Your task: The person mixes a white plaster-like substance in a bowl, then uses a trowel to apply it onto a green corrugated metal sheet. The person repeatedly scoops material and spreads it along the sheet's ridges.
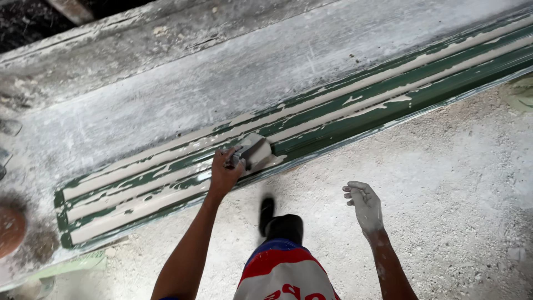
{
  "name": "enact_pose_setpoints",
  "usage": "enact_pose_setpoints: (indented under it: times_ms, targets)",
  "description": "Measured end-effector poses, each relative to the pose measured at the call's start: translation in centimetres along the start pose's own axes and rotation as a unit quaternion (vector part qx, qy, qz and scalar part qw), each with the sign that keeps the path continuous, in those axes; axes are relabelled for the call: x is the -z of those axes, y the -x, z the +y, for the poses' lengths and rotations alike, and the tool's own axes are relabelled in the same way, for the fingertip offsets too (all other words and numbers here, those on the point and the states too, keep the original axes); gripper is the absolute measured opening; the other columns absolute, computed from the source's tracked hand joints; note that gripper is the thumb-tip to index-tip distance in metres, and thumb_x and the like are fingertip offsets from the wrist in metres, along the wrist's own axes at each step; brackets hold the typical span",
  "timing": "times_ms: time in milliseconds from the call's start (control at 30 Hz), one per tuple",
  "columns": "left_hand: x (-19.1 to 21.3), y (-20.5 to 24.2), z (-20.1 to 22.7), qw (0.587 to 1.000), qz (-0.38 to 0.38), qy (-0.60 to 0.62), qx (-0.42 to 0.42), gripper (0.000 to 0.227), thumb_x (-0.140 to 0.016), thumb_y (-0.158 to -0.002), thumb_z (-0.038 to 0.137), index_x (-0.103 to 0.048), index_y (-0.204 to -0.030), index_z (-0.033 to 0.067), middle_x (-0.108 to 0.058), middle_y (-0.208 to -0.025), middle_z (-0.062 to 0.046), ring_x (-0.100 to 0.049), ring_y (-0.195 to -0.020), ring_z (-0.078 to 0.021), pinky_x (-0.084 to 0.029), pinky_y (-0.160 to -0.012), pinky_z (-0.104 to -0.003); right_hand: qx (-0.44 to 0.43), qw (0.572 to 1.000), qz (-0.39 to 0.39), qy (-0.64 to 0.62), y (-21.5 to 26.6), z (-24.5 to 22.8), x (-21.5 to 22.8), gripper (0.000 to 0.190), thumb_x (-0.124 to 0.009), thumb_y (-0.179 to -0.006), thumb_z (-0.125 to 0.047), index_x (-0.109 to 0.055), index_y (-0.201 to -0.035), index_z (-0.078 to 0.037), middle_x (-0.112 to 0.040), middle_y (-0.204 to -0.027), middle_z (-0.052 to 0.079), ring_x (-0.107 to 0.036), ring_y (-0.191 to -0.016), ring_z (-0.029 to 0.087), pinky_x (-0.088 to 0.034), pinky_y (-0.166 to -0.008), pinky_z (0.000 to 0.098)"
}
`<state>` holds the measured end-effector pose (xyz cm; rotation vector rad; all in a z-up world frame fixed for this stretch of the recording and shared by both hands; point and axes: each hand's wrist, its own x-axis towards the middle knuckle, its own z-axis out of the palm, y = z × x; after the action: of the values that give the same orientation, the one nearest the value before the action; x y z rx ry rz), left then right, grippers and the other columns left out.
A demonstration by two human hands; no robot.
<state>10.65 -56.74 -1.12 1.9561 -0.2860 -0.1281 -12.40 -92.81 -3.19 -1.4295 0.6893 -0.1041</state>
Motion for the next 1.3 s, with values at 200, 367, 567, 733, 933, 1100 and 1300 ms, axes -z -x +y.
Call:
enact_pose_setpoints:
  times_ms: [200,367,567,733,933,1100,1300]
  targets:
    - [-7.6,-3.0,2.5,0.999,-0.021,-0.021,-0.011,0.044,-0.077,-0.086,0.011,-0.071,-0.129,0.0056,-0.048,-0.101,-0.008,-0.055,-0.08,-0.0141,-0.051,-0.063,-0.028,-0.013,0.998,-0.042,0.045,-4.2,-1.2,2.6,0.027,-0.051,-0.103,-0.015,-0.063,-0.124,-0.002,-0.073,-0.112,0.011,-0.067,-0.098,0.018,-0.055,-0.083,0.0329]
    - [-14.3,-6.2,4.7,0.999,-0.045,-0.02,-0.02,0.045,-0.078,-0.084,0.013,-0.07,-0.128,0.0054,-0.048,-0.102,-0.008,-0.056,-0.078,-0.0129,-0.052,-0.063,-0.028,-0.039,0.994,-0.088,0.049,-9.7,-3.0,6.2,0.03,-0.05,-0.103,-0.019,-0.061,-0.127,-0.003,-0.071,-0.116,0.012,-0.067,-0.102,0.019,-0.056,-0.087,0.034]
    - [-22.7,-9.6,7.4,0.995,-0.059,-0.076,-0.037,0.049,-0.079,-0.083,0.012,-0.07,-0.13,0.0038,-0.046,-0.099,-0.01,-0.053,-0.077,-0.018,-0.05,-0.061,-0.032,-0.079,0.991,-0.094,0.049,-15.5,-5.1,13.0,0.031,-0.051,-0.103,-0.021,-0.06,-0.127,-0.003,-0.069,-0.118,0.011,-0.067,-0.105,0.02,-0.055,-0.091,0.0348]
    - [-30.4,-12.2,10.3,0.995,-0.087,-0.05,-0.019,0.049,-0.078,-0.083,0.014,-0.069,-0.13,0.0018,-0.044,-0.101,-0.011,-0.056,-0.076,-0.0186,-0.053,-0.064,-0.033,-0.096,0.992,-0.075,0.02,-18.6,-6.5,19.5,0.033,-0.052,-0.104,-0.022,-0.061,-0.128,-0.002,-0.069,-0.118,0.012,-0.065,-0.103,0.02,-0.054,-0.09,0.0356]
    - [-40.9,-15.6,13.1,0.994,-0.064,-0.068,-0.054,0.049,-0.082,-0.08,0.012,-0.07,-0.126,0.0001,-0.049,-0.105,-0.013,-0.061,-0.082,-0.0203,-0.057,-0.067,-0.034,-0.111,0.992,-0.062,0.005,-24.7,-6.8,28.9,0.034,-0.051,-0.103,-0.022,-0.059,-0.131,-0.004,-0.069,-0.12,0.01,-0.066,-0.102,0.019,-0.054,-0.089,0.0346]
    - [-50.4,-17.5,14.6,0.995,-0.048,-0.065,-0.06,0.05,-0.081,-0.082,0.014,-0.068,-0.129,0.0018,-0.05,-0.111,-0.014,-0.064,-0.087,-0.0203,-0.061,-0.069,-0.033,-0.105,0.992,-0.067,-0.018,-30.7,-4.7,40.0,0.034,-0.052,-0.102,-0.019,-0.057,-0.132,-0.005,-0.068,-0.122,0.011,-0.066,-0.103,0.02,-0.054,-0.088,0.036]
    - [-61.6,-20.8,18.8,0.991,-0.015,-0.114,-0.062,0.051,-0.083,-0.08,0.012,-0.07,-0.127,-0.0007,-0.051,-0.113,-0.016,-0.063,-0.088,-0.0241,-0.059,-0.067,-0.034,-0.114,0.988,-0.075,-0.069,-37.1,-4.8,54.0,0.035,-0.058,-0.1,-0.021,-0.058,-0.131,-0.004,-0.068,-0.121,0.012,-0.066,-0.101,0.022,-0.054,-0.087,0.0378]
